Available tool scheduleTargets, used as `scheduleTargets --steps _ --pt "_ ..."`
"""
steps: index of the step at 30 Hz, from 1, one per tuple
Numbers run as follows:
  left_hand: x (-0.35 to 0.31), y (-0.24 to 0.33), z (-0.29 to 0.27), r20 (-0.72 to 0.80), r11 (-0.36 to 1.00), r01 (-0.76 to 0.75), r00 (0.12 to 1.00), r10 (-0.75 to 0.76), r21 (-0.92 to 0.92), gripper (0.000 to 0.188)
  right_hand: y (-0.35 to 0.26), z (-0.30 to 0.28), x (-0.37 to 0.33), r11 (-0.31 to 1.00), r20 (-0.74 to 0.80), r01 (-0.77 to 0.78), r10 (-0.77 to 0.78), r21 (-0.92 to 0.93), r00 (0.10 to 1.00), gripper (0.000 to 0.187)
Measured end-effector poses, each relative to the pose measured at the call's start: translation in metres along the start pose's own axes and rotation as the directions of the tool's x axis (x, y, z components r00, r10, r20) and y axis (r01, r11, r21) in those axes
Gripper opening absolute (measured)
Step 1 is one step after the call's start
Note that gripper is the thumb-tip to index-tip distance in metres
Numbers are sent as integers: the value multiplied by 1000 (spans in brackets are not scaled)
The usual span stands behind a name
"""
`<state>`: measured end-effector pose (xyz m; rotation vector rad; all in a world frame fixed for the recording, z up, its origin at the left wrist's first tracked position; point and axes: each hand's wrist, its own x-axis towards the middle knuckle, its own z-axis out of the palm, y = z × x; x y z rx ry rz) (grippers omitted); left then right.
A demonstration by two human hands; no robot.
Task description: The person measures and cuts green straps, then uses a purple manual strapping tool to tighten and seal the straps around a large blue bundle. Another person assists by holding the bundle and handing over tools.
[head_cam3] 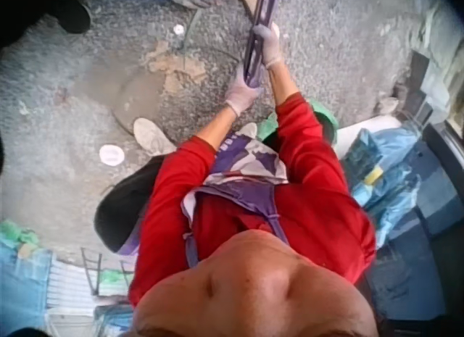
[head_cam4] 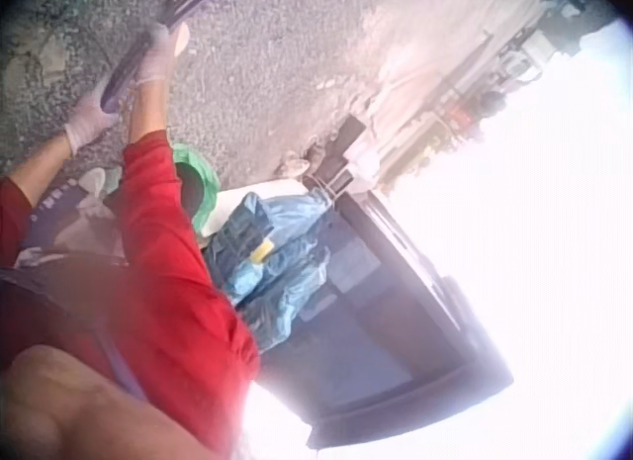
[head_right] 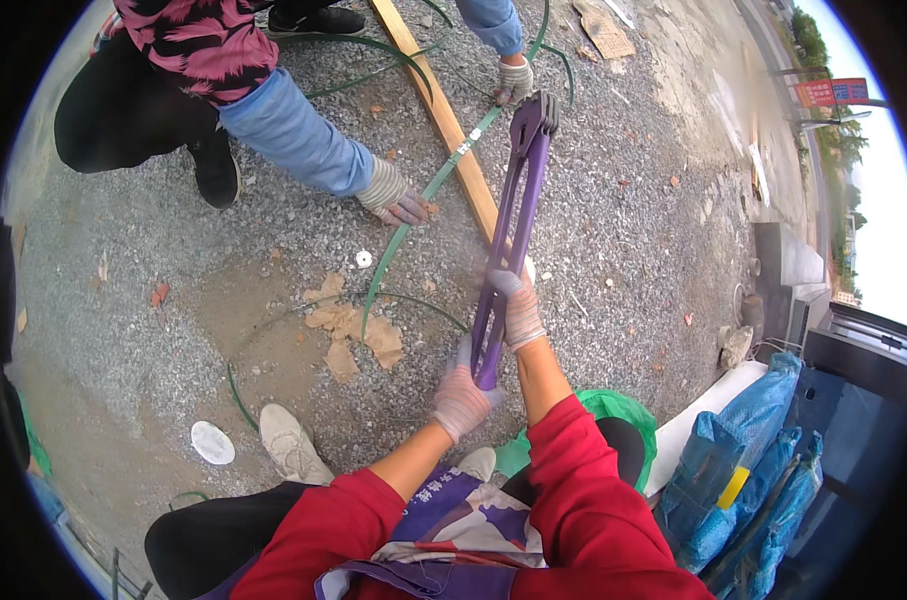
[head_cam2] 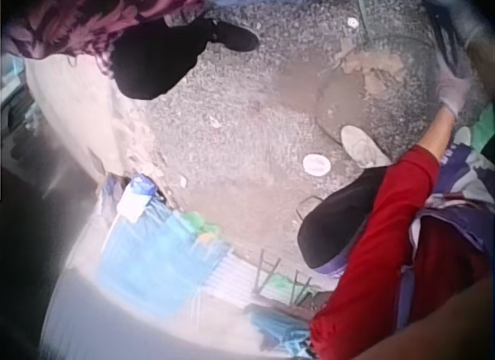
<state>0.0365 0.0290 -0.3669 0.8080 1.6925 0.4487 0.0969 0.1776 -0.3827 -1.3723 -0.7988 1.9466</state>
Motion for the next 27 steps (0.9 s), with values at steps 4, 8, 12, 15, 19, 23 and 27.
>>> scheduleTargets --steps 4,8,12,15,19,23,27 --pt "21 -13 -3 -219 941 -338 918 331 5 100 -25 27 -13 963 139 267 -268 20 954 75" --pt "4 -21 -9 -11 986 39 999 -41 -163 93 20 22 1 1000 91 4 -1 -30 996 60" --pt "3 -7 -15 124 985 171 978 -169 -13 93 20 21 2 994 -85 -86 80 -72 993 47" --pt "6 -6 9 -36 995 -49 998 45 -93 100 -6 9 1 999 76 29 -26 -41 997 70" --pt "37 -25 -4 -168 850 -459 888 428 -259 104 -22 32 -14 958 159 285 -277 -30 948 78" --pt "24 -40 -2 69 855 -155 974 216 -494 96 25 13 19 978 32 -121 128 -169 991 65" --pt "15 -28 -3 141 856 -24 984 112 -517 98 6 23 8 995 57 -90 92 -32 994 66"
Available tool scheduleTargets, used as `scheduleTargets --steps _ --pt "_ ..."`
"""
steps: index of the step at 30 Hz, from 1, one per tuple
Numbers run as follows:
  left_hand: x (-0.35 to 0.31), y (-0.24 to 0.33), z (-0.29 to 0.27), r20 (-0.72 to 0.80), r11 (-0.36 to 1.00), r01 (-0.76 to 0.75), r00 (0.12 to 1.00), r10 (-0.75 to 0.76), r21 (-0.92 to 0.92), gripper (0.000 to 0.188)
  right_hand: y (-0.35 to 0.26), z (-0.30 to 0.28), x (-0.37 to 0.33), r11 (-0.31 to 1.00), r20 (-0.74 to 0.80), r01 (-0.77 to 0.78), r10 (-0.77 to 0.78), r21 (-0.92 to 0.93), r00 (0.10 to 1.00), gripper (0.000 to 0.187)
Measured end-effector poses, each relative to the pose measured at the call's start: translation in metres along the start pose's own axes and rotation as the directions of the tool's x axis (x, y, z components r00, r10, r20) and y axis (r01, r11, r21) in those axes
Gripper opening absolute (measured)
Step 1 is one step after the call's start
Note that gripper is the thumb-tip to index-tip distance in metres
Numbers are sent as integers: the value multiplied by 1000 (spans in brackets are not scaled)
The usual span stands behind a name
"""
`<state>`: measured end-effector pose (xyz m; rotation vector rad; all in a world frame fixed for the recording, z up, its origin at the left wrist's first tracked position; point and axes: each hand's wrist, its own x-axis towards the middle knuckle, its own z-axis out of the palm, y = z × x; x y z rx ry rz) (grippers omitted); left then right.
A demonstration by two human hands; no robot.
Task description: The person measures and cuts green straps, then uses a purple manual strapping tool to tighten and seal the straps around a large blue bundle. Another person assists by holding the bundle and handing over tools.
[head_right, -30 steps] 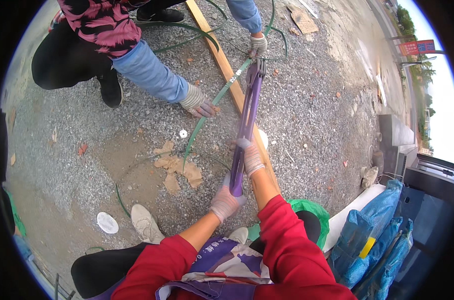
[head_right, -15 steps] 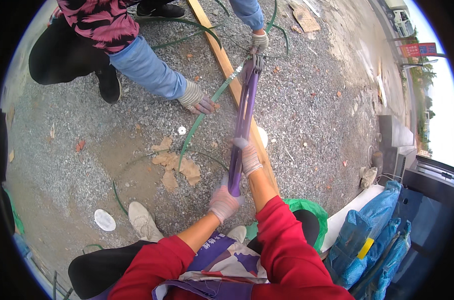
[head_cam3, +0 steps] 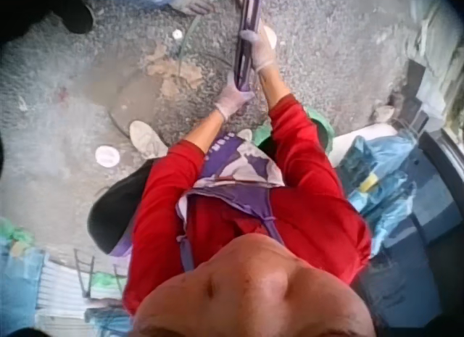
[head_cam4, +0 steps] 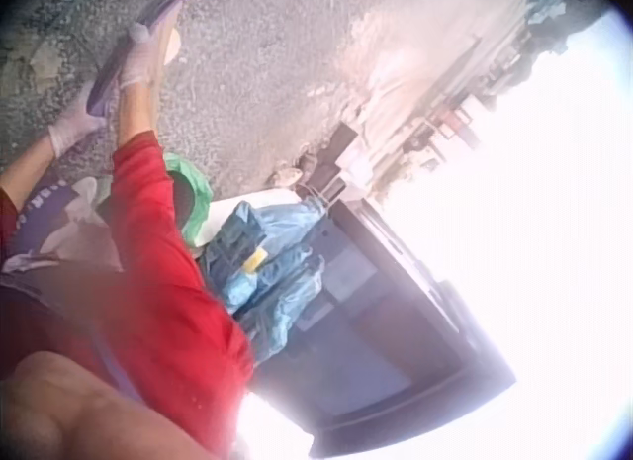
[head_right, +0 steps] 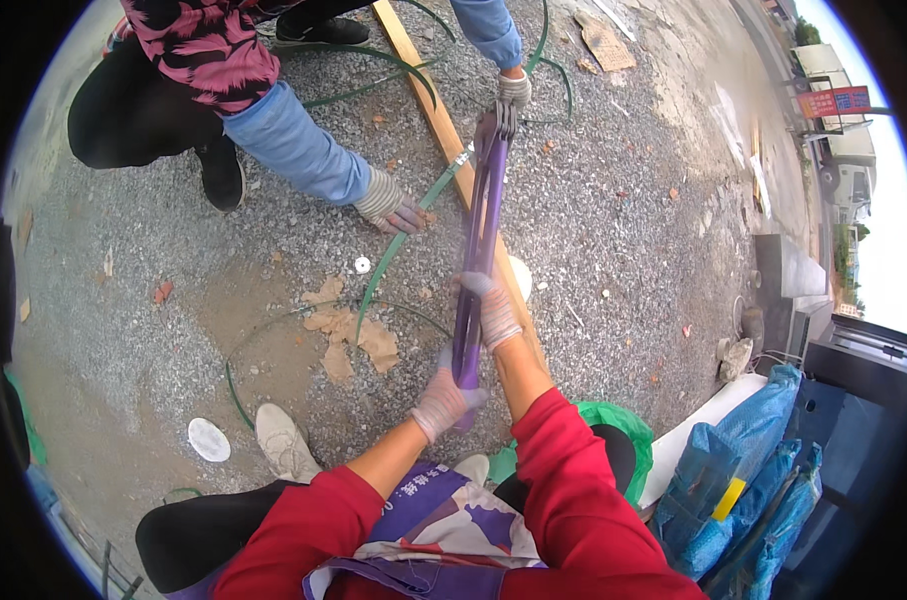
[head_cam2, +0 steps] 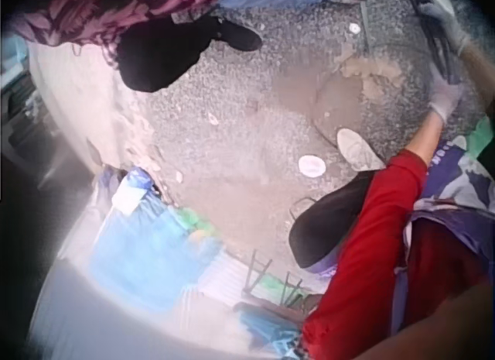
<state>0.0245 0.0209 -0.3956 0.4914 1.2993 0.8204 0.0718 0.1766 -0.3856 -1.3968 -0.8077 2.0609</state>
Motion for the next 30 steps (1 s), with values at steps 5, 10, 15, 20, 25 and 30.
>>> scheduleTargets --steps 5,10,15,20,25,30 --pt "12 17 -2 -89 913 -249 952 292 324 102 -29 -2 -9 957 121 287 -291 47 949 75" --pt "8 -26 16 -58 978 -50 998 39 -203 88 7 -5 -1 999 42 -33 32 15 999 67" --pt "10 19 12 -65 981 -123 989 134 149 91 -16 -27 7 990 -26 21 -17 141 1000 54" --pt "3 23 0 -88 870 -151 972 216 470 105 -16 -16 -14 959 92 247 -260 136 961 59" --pt "5 4 13 -114 994 37 993 -25 105 93 6 -13 -3 987 -33 -121 126 109 992 53" --pt "-6 23 21 -143 940 -25 987 78 339 94 -22 -20 -20 983 48 72 -81 167 996 57"
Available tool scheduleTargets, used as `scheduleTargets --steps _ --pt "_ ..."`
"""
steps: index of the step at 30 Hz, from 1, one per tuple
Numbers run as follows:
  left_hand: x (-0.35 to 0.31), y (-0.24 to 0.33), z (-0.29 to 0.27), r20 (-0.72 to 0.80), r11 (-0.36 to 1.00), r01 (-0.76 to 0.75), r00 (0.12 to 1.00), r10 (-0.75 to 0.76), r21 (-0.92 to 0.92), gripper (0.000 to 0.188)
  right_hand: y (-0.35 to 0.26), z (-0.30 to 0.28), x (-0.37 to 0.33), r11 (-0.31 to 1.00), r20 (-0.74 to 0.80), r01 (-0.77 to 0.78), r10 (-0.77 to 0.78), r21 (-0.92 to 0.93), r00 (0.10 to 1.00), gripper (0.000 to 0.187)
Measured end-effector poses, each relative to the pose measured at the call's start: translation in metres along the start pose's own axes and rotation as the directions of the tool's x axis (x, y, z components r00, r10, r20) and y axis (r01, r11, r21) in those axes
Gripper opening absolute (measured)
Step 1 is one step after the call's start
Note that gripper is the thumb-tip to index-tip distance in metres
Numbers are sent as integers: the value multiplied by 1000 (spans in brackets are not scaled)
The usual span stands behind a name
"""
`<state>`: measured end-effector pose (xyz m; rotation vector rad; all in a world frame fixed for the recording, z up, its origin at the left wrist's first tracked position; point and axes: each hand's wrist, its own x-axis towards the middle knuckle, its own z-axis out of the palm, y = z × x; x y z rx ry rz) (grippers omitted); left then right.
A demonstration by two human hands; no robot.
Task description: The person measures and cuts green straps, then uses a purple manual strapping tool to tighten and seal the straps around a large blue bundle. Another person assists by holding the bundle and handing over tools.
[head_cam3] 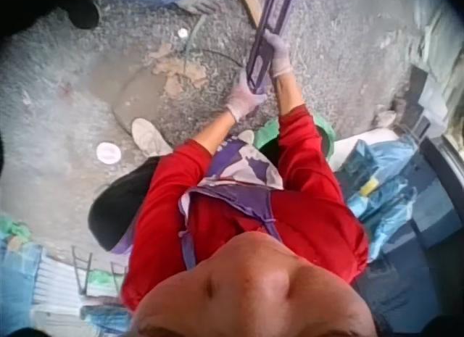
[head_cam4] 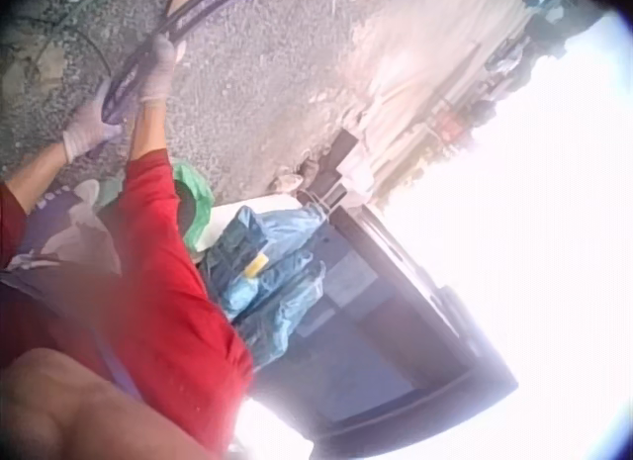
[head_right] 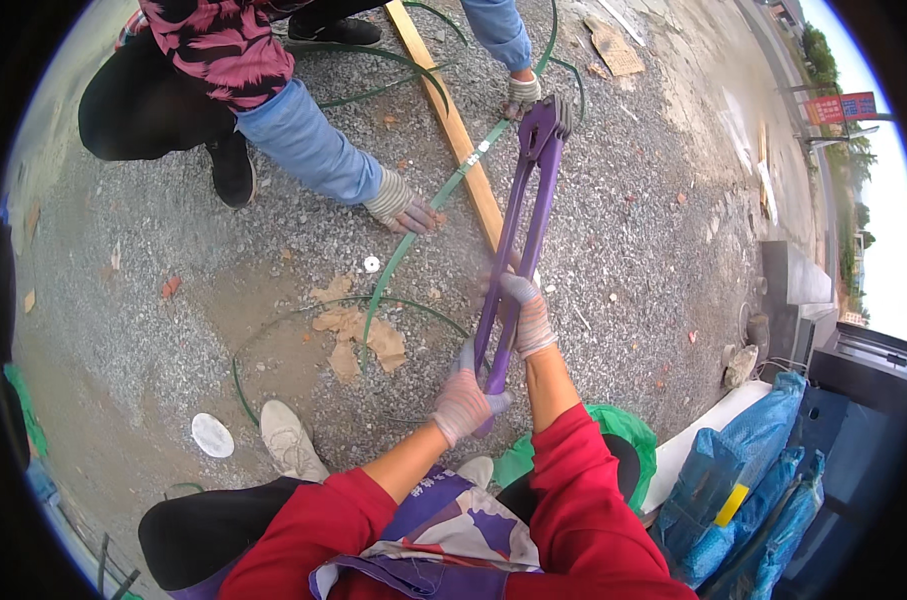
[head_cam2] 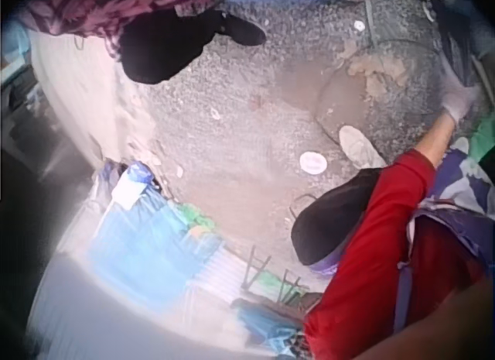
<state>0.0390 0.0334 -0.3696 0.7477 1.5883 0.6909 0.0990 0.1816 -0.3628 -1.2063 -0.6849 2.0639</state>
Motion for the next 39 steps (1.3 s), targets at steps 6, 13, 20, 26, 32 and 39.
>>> scheduleTargets --steps 6,13,20,26,32,39 --pt "7 -32 9 48 964 58 998 -47 -261 92 26 0 16 985 7 -97 99 -146 995 60" --pt "1 -7 9 -13 990 -72 997 71 -123 91 3 5 8 991 -3 -102 102 -90 995 68" --pt "2 -46 -6 139 955 63 990 -23 -288 89 54 -10 20 965 -106 -204 189 -163 976 51" --pt "-16 -9 30 336 991 125 936 -105 -40 84 17 -35 -31 971 -301 -236 214 -41 929 38" --pt "-44 95 2 810 934 -295 586 10 202 76 -47 -24 -99 958 -430 -285 272 36 861 32" --pt "-120 243 -155 684 673 -506 730 2 539 61 -96 49 -161 669 -104 -61 204 741 973 61"
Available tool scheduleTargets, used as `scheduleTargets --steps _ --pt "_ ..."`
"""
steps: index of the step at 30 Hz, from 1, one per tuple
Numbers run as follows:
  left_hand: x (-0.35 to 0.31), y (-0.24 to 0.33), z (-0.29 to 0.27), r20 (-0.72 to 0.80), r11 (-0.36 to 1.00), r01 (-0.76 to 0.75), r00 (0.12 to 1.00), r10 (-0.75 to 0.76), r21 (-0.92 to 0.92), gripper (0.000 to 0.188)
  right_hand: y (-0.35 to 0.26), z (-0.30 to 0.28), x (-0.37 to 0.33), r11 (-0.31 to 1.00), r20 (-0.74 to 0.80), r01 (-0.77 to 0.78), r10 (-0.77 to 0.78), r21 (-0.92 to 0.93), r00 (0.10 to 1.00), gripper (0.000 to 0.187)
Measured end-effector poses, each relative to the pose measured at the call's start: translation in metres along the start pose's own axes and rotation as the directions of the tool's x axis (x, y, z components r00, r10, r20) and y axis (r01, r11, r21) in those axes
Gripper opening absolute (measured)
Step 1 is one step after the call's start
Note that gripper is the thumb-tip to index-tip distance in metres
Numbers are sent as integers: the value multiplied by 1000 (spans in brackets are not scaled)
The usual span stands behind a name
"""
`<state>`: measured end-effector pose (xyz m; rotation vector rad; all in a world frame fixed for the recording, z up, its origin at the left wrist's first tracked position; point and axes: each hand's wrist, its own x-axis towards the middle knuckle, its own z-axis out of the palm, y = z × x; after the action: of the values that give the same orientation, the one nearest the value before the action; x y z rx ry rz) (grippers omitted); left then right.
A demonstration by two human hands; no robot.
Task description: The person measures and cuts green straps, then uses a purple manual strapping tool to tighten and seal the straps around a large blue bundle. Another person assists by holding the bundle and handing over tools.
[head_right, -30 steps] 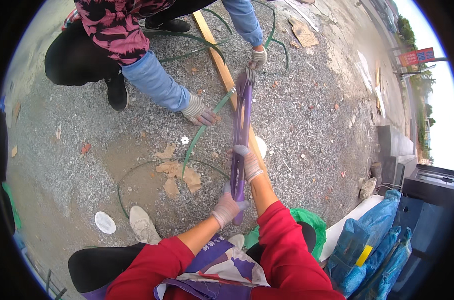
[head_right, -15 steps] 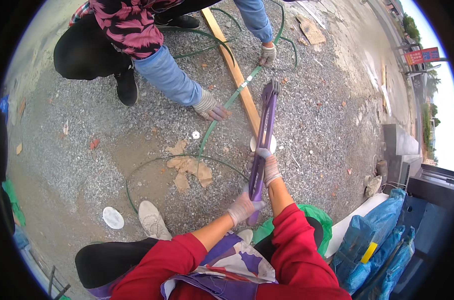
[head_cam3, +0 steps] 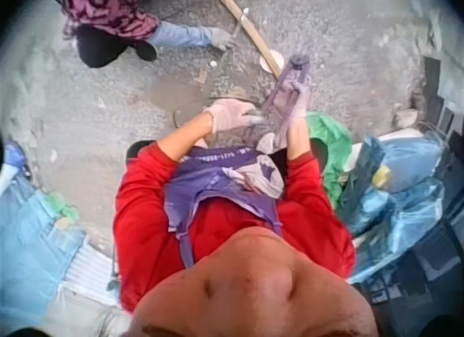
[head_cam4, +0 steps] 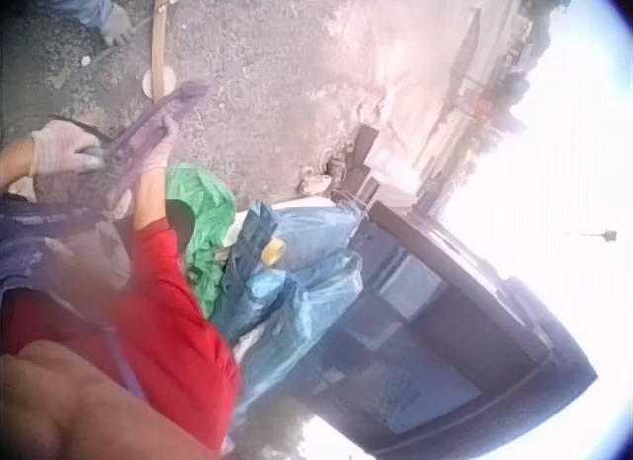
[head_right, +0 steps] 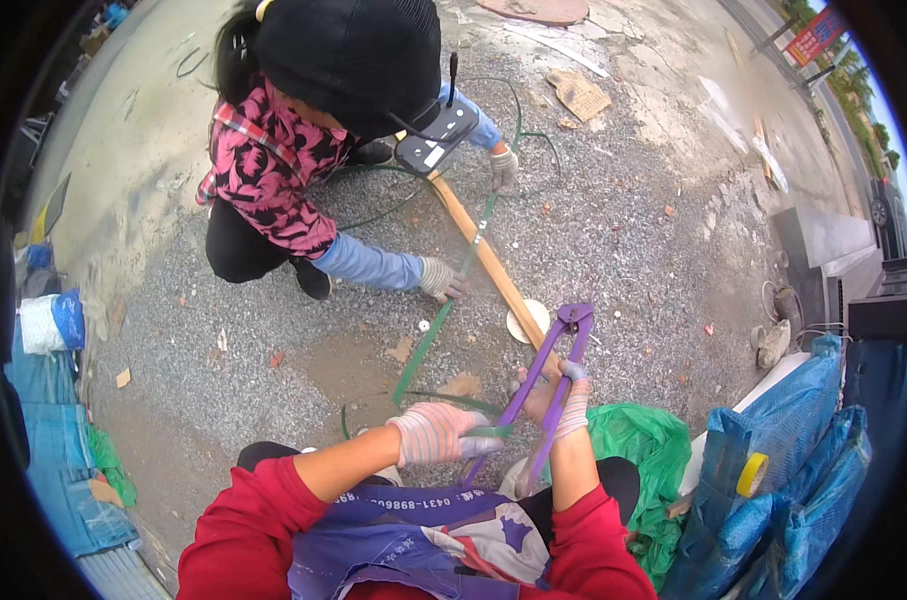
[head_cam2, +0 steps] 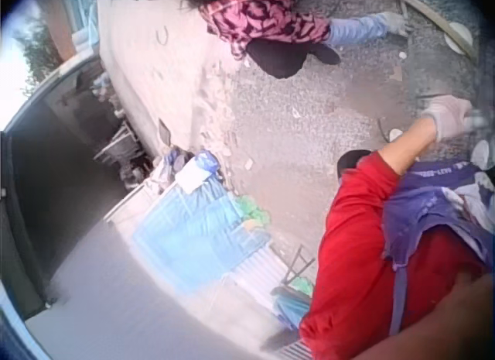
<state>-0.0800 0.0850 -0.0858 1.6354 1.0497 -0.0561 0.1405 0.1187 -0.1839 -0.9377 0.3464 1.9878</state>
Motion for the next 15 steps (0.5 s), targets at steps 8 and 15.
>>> scheduleTargets --steps 8,15 --pt "-163 69 -33 -169 998 65 983 -67 -18 35 28 10 -95 989 -344 128 -95 76 934 54" --pt "-258 142 -59 -93 935 -31 993 68 355 43 31 73 -182 996 -555 -72 91 56 827 43"
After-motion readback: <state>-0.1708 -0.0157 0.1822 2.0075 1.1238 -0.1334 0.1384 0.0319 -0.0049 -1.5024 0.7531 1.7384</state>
